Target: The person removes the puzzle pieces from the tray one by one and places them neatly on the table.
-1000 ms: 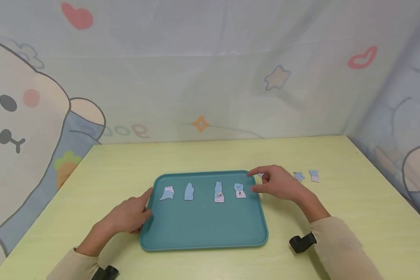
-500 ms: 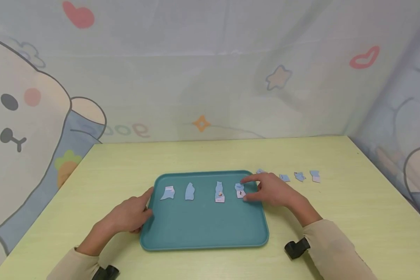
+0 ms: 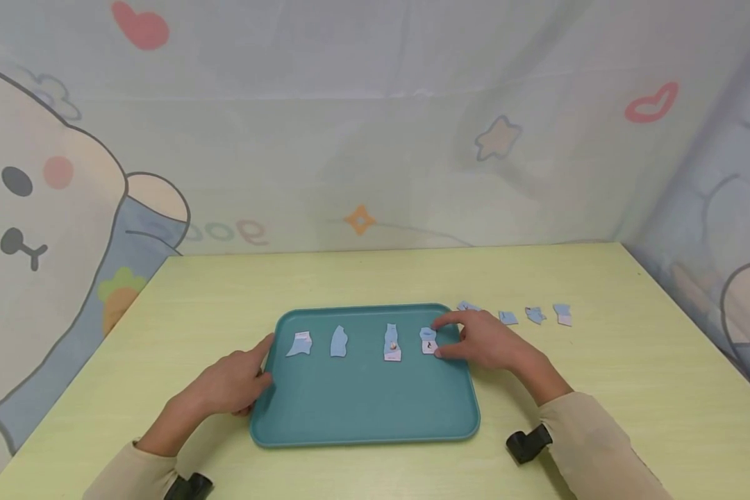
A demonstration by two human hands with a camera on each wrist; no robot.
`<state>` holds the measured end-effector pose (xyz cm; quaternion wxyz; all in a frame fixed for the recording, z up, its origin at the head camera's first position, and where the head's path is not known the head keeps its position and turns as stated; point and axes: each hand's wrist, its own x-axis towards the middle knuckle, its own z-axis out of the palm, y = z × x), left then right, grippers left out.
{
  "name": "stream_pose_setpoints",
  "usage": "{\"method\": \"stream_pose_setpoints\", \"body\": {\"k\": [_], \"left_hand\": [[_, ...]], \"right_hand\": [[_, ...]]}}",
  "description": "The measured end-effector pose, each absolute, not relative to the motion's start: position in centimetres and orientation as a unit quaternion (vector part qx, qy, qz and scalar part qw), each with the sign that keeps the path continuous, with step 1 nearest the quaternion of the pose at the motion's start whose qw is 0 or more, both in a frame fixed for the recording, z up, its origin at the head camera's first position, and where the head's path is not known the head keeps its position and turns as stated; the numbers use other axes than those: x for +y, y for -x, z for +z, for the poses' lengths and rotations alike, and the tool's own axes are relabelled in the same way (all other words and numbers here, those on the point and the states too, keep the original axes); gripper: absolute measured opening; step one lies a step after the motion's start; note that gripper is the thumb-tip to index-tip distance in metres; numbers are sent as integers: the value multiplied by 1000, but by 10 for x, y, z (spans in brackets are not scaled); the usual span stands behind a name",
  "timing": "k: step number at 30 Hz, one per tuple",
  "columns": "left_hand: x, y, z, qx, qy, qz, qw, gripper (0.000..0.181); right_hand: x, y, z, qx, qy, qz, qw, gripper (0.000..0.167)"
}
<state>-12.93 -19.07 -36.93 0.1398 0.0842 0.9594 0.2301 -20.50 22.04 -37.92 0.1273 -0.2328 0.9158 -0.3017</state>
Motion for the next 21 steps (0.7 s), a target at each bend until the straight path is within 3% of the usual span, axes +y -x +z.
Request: {"method": "stream_pose_setpoints", "body": {"k": [21], "left_hand": [[-190, 132, -371, 960, -78, 228, 140, 72]], "right_hand": [[221, 208, -383, 913, 251, -304, 106, 40]]}}
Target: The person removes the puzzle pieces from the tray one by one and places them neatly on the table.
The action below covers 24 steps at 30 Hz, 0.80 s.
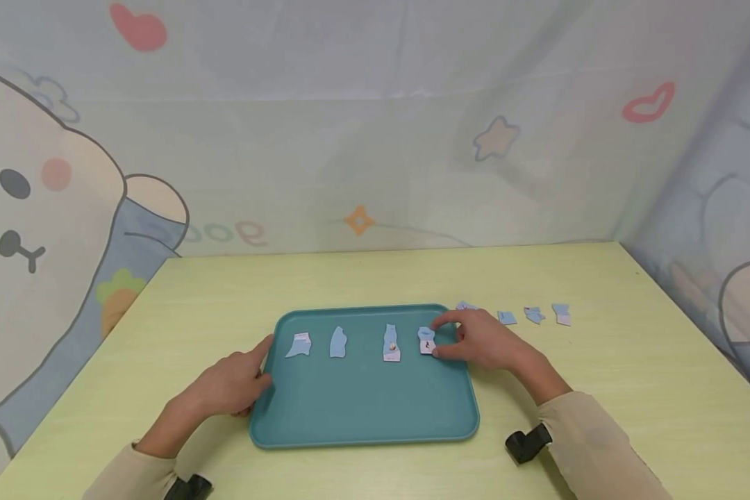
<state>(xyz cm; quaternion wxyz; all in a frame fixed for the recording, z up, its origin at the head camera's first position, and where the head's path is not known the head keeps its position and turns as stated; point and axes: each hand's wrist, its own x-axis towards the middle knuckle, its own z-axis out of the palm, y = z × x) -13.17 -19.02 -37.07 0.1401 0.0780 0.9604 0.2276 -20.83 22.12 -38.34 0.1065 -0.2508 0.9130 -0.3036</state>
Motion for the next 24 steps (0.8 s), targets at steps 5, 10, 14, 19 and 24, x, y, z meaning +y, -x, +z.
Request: {"method": "stream_pose_setpoints", "body": {"k": [5, 10, 14, 19, 24], "left_hand": [[-190, 132, -371, 961, -81, 226, 137, 71], [-190, 131, -370, 962, -84, 222, 134, 71], [-190, 131, -370, 963, -83, 219, 135, 71], [-190, 132, -371, 963, -83, 219, 136, 71], [-190, 132, -372, 962, -84, 222, 137, 71]], "right_hand": [[222, 208, -383, 913, 249, -305, 104, 40], [224, 209, -381, 917, 242, -298, 106, 40], [226, 209, -377, 918, 244, -296, 104, 39], [227, 209, -374, 918, 244, -296, 105, 38], [228, 209, -374, 918, 243, -295, 103, 39]]}}
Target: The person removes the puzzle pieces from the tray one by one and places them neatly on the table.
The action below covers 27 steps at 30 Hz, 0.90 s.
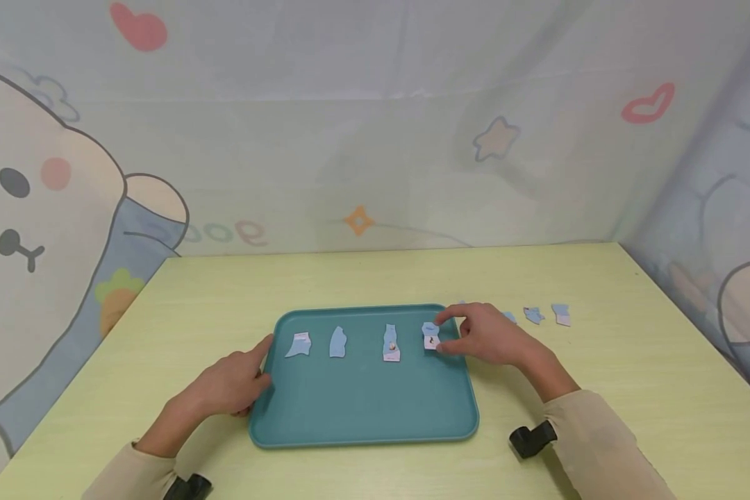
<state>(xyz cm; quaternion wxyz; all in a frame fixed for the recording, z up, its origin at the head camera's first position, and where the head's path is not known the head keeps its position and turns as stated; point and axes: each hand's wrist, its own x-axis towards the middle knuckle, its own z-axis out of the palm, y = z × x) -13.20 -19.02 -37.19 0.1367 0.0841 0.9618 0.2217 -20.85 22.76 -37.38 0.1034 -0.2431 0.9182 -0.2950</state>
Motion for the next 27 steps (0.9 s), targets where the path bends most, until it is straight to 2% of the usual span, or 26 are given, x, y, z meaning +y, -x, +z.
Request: {"method": "stream_pose_setpoints", "body": {"k": [16, 27], "left_hand": [[-191, 130, -370, 963, -84, 219, 135, 71], [-194, 129, -372, 961, -87, 224, 136, 72]], "right_hand": [[233, 205, -364, 915, 234, -312, 104, 46], [233, 201, -365, 919, 221, -310, 105, 44]]}}
